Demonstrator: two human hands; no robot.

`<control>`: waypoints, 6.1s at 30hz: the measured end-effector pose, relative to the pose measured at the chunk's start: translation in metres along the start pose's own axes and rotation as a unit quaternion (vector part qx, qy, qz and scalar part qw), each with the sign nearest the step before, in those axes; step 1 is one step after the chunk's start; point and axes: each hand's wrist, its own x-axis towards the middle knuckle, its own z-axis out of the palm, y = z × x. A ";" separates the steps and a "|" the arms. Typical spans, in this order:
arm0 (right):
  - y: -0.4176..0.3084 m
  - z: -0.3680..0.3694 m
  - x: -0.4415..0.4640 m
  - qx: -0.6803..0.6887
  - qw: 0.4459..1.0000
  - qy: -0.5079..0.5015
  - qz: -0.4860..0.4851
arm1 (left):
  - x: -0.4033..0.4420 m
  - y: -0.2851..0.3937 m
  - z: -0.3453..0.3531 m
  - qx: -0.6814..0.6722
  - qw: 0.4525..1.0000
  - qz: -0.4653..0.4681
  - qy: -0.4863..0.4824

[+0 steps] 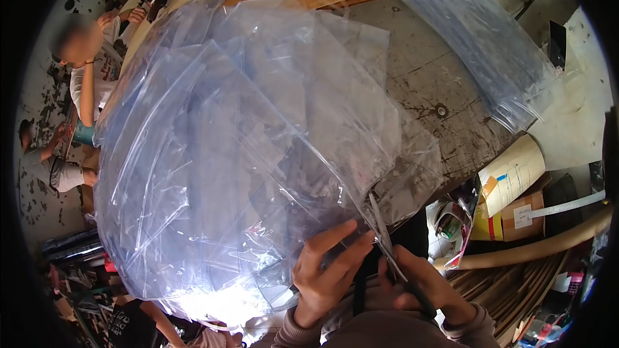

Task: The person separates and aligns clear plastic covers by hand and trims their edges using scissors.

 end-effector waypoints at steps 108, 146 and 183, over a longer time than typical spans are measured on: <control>-0.036 -0.034 0.009 -0.332 0.828 0.444 -0.089 | -0.011 -0.010 0.013 -0.027 0.991 -0.006 0.133; -0.055 0.012 0.058 -0.580 0.648 0.183 -0.460 | -0.013 -0.010 -0.010 -0.436 0.883 -0.160 0.063; -0.040 -0.022 0.031 -0.418 0.772 0.441 -0.183 | -0.023 -0.017 0.000 -0.265 0.959 0.012 0.103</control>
